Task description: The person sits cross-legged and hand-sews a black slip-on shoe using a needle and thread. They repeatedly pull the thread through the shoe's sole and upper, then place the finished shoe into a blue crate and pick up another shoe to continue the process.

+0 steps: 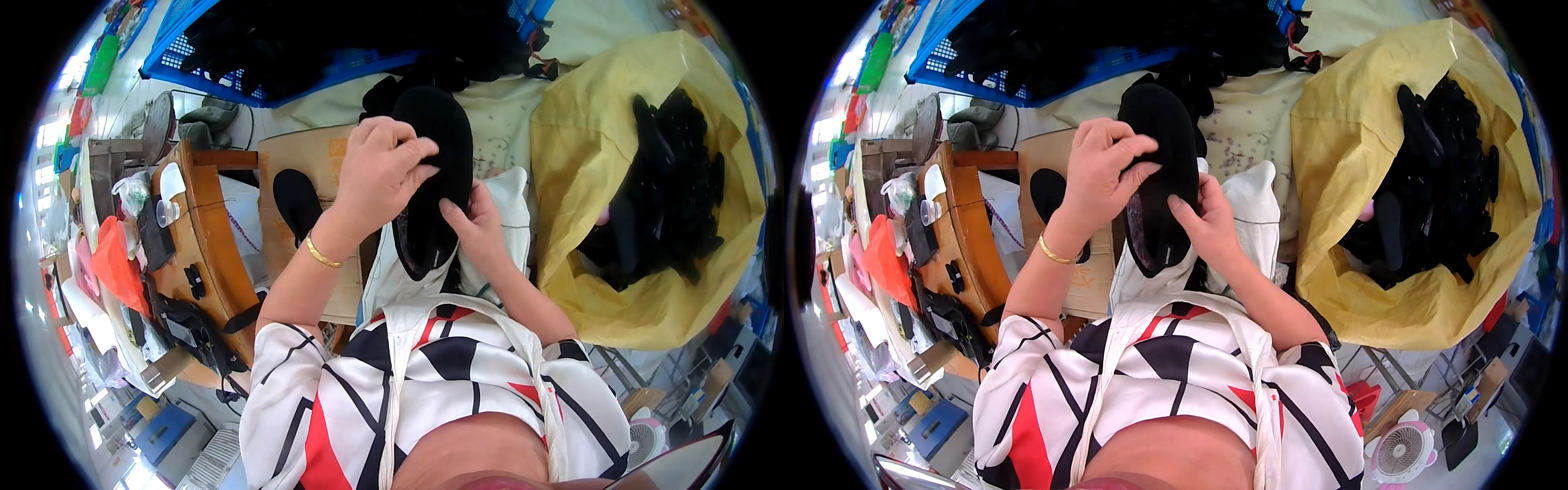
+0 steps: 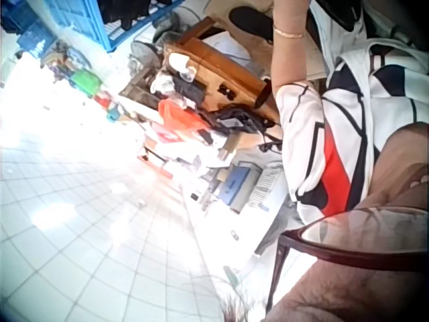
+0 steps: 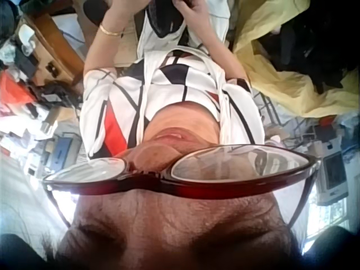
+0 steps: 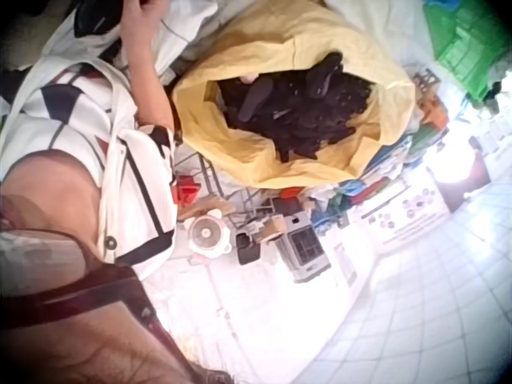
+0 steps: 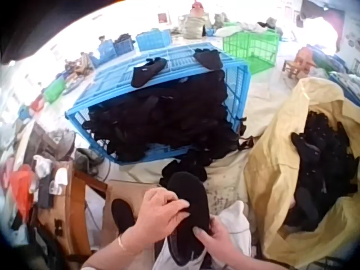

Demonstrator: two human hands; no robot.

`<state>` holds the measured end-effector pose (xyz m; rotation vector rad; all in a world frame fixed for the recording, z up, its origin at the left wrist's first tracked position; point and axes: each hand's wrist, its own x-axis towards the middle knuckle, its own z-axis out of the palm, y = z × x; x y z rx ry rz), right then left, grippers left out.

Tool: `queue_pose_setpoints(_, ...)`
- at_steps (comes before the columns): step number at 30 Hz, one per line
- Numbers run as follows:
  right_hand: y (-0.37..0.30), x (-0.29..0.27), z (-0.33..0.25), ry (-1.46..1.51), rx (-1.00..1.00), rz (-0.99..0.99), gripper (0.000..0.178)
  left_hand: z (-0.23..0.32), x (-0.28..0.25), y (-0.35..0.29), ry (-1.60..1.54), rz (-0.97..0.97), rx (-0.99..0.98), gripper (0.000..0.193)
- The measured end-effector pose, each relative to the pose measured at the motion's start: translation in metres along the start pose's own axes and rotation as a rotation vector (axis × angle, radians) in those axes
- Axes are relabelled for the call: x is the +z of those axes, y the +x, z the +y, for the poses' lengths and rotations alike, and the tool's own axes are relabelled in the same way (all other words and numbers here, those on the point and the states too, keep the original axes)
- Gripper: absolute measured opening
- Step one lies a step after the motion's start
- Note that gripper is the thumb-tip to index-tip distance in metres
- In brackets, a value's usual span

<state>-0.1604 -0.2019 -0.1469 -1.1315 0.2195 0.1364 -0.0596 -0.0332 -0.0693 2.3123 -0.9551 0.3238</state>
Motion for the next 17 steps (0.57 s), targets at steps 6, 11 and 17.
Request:
queue_pose_setpoints(6, -0.007, 0.003, 0.004, 0.096, -0.035, 0.04, 0.03, 0.003, 0.017, -0.021, 0.281, 0.308, 0.339, 0.029)
queue_pose_setpoints(11, -0.01, 0.005, 0.002, 0.076, -0.073, 0.044, 0.029, 0.005, 0.013, -0.025, 0.335, 0.371, 0.393, 0.031)
queue_pose_setpoints(17, 0.027, 0.027, -0.008, -0.073, -0.27, -0.057, 0.039, -0.01, -0.013, -0.009, 0.327, 0.375, 0.397, 0.027)
